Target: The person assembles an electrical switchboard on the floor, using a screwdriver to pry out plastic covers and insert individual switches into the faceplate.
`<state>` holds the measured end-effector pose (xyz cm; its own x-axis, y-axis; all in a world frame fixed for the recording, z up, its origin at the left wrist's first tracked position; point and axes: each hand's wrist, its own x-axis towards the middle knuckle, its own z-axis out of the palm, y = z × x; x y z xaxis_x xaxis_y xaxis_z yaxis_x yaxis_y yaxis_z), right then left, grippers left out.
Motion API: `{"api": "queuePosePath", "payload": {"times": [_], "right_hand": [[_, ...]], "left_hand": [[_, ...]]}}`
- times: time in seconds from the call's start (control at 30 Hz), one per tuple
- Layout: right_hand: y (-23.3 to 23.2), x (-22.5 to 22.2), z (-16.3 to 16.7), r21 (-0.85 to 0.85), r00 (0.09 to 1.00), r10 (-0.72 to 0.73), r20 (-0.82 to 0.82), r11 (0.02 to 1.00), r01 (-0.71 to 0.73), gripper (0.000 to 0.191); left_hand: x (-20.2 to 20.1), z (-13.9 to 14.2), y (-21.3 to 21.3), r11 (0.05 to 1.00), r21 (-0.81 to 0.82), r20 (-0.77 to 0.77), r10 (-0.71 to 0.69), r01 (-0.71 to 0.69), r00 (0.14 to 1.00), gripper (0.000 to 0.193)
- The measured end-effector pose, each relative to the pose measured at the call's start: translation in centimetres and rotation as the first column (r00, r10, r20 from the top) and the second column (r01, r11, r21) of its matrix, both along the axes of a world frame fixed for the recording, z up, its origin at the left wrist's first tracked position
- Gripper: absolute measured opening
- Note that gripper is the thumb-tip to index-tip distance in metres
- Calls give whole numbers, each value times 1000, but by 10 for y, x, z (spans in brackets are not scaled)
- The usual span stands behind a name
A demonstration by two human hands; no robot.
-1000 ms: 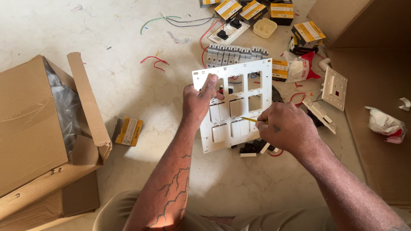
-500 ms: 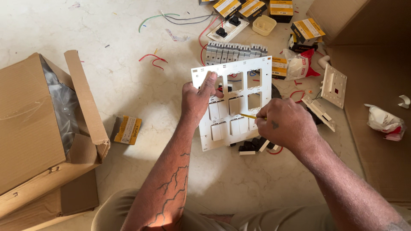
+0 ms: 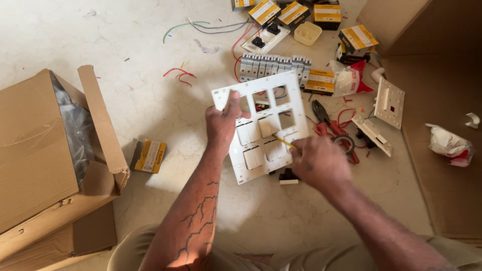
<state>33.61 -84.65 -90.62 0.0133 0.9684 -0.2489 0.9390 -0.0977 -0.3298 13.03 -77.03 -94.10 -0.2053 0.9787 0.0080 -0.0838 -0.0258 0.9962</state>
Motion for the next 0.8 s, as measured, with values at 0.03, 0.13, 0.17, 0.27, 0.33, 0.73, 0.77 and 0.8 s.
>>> {"api": "queuePosePath", "payload": {"times": [0.03,0.13,0.17,0.27,0.33,0.73,0.77,0.8], "right_hand": [[-4,-1,-9,6,999,-21,-40,1000,21,26],[-9,-8,-29,64,990,55,-133,997,-47,27],[-6,-9,-31,102,992,118,-47,988,-112,29],[8,-7,-23,169,968,230,103,955,-245,33],[11,3,-7,173,976,217,35,960,-219,38],[1,-2,35,169,974,220,-50,963,-209,27],[1,-2,35,170,973,224,-49,962,-213,27],[0,-1,34,171,972,229,-47,961,-218,27]], "left_hand": [[-1,0,0,999,-21,8,38,-38,999,49],[-6,-3,-3,982,-149,71,124,-112,990,46],[-8,-3,-4,970,-204,95,151,-129,984,45],[-7,-1,-1,993,-48,48,108,-105,993,46],[-6,1,2,998,-4,30,67,-67,997,46],[-1,4,5,999,39,27,22,-23,999,47],[0,4,6,999,40,26,19,-20,999,47],[0,4,6,999,32,2,16,-16,1000,47]]}}
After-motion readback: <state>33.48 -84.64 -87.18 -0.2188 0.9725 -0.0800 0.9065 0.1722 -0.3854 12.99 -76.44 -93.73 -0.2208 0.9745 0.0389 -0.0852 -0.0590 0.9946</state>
